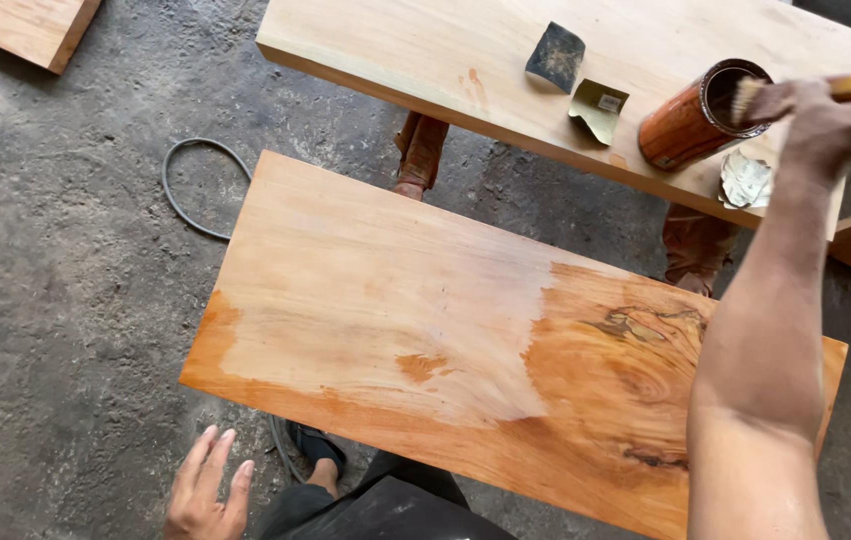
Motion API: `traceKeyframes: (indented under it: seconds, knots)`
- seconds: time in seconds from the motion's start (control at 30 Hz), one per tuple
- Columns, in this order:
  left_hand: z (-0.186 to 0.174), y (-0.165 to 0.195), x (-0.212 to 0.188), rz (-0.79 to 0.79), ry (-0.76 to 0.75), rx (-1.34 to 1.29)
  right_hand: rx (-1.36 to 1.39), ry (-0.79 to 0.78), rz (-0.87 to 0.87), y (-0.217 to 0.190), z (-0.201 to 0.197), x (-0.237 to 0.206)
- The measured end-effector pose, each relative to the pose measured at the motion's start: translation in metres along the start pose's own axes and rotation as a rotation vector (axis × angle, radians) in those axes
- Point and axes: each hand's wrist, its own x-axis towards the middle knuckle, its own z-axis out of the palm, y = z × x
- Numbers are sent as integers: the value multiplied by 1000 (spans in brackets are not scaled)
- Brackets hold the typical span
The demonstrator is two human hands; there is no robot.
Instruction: The person applies wood stain to wooden boards and planks using a brush, brushing the liquid across the board surfaces and edges. They then use a small stick to apply stain into a knot and crack on a board, wipe the surface with a cloth, and carry the finished board across the workshop.
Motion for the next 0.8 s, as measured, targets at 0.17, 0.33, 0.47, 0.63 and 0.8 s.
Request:
traceKeyframes:
  seconds: [0.17, 0.33, 0.47, 0.63, 0.8]
  knots:
    - [3, 44, 18, 43, -106, -62, 324, 104, 337, 18, -49, -23]
    - [1, 76, 53, 230, -204, -123, 622, 107, 623, 61, -78, -47]
    - [-5, 68, 67, 258, -193, -120, 1021, -60, 832, 74, -99, -126]
    - [-10, 26, 67, 215, -163, -121, 773, -32, 666, 4, -160, -314]
    - [-9, -32, 71, 163, -136, -180, 18, -299, 198, -133, -159, -434]
